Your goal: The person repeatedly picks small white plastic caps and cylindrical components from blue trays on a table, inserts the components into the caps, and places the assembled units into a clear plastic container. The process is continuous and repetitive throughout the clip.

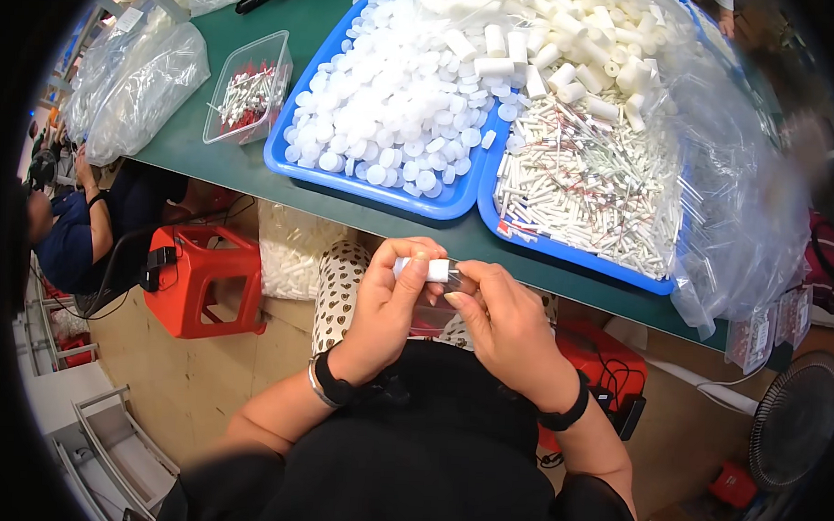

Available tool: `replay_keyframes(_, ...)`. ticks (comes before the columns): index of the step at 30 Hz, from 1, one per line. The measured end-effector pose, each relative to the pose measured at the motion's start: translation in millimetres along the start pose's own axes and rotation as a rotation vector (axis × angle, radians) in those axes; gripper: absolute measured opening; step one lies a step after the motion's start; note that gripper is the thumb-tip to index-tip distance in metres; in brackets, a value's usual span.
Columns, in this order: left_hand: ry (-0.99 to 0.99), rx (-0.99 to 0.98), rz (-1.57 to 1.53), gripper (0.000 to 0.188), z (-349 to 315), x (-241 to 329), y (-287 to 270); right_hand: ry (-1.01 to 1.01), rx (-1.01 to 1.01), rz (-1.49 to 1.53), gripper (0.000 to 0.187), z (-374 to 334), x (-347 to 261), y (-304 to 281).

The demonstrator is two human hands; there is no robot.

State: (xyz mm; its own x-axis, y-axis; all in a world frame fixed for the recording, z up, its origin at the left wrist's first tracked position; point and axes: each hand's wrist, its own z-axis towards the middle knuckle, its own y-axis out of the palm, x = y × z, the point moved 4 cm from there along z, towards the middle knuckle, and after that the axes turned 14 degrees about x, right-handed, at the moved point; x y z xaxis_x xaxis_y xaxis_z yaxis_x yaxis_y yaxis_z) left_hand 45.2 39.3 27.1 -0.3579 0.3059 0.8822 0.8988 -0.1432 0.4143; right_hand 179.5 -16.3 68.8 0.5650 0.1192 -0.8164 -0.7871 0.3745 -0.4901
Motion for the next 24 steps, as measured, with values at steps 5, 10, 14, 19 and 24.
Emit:
replay_keyframes(5,0.199,-0.083,0.290,0.014,0,-4,-8,-0.075,0.000,-0.006,0.025,-3,10,5)
replay_keyframes(10,0.211,-0.259,0.197,0.037,-7,-3,3,-0.215,-0.089,0.022,0.022,-3,2,12)
replay_keyframes(14,0.071,-0.351,0.035,0.038,-7,-12,4,-0.155,-0.086,0.074,0.021,-10,5,20)
replay_keyframes(19,-0.071,-0.351,-0.018,0.042,-2,-17,3,-0.050,-0.069,0.075,0.023,-11,11,25)
replay_keyframes(24,-0.495,-0.280,-0.363,0.056,-1,-16,1,-0.111,0.034,-0.014,0.026,-3,-1,23)
